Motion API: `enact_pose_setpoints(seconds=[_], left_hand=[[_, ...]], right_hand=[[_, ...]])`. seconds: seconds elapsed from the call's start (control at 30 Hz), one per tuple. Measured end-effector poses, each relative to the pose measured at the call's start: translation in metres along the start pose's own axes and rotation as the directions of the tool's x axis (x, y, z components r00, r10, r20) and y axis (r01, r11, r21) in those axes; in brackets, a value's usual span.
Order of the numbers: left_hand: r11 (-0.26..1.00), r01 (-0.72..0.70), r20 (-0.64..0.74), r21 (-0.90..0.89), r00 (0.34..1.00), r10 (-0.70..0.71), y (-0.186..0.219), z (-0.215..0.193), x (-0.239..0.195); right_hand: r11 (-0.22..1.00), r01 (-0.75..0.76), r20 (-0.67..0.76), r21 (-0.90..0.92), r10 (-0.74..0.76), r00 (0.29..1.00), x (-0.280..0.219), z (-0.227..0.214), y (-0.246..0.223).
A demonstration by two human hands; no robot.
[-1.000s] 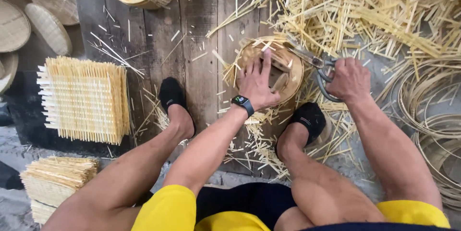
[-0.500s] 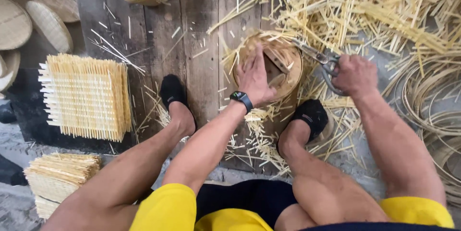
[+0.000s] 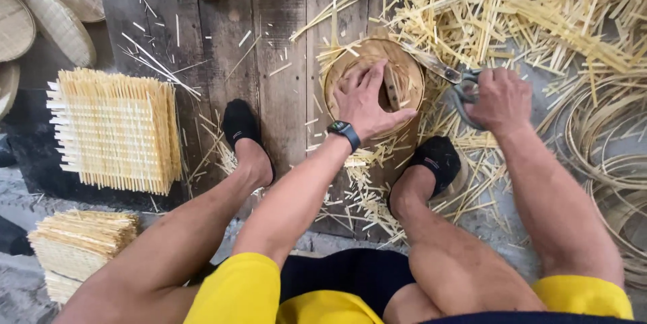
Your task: Weave thin bamboo strips around a circular wooden form to construct a basket.
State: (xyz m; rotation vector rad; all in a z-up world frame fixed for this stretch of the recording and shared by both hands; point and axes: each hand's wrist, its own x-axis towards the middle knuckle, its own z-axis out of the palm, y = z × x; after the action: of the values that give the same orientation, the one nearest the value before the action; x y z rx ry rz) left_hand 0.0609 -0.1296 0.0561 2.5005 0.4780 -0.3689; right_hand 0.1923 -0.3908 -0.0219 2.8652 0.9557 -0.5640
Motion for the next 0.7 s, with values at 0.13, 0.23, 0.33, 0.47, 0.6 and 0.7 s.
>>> enact_pose_setpoints(seconds=[0.13,0.23,0.33,0.47,0.6,0.7], left_hand=[[1.0,-0.003,-0.054,-0.015,0.999,0.002,-0.001,0.011,0.002],[0.997,-0.071,-0.045,0.022,0.996,0.072,-0.012,0.01,0.003],[0.987,-0.147,0.002,0.057,0.989,0.147,-0.016,0.004,0.003],[0.97,-0.224,0.132,0.097,0.969,0.21,-0.016,0.001,0.007],[0.944,-0.31,0.249,0.115,0.929,0.275,-0.021,-0.008,0.008],[0.87,-0.429,0.14,0.243,0.903,0.406,-0.041,0.008,0.006]], right_hand=[[0.982,0.07,-0.281,-0.178,-0.119,0.952,0.013,-0.019,-0.028],[1.0,0.024,-0.021,0.005,-0.024,0.999,0.013,-0.009,-0.012],[0.994,-0.106,0.268,0.039,0.092,0.959,0.008,-0.007,0.002],[0.993,0.044,-0.017,-0.108,-0.046,0.999,0.01,-0.038,-0.026],[0.991,0.061,-0.112,-0.119,-0.075,0.991,0.015,-0.027,-0.032],[0.99,0.053,0.189,-0.13,-0.028,0.982,0.019,0.022,0.009]])
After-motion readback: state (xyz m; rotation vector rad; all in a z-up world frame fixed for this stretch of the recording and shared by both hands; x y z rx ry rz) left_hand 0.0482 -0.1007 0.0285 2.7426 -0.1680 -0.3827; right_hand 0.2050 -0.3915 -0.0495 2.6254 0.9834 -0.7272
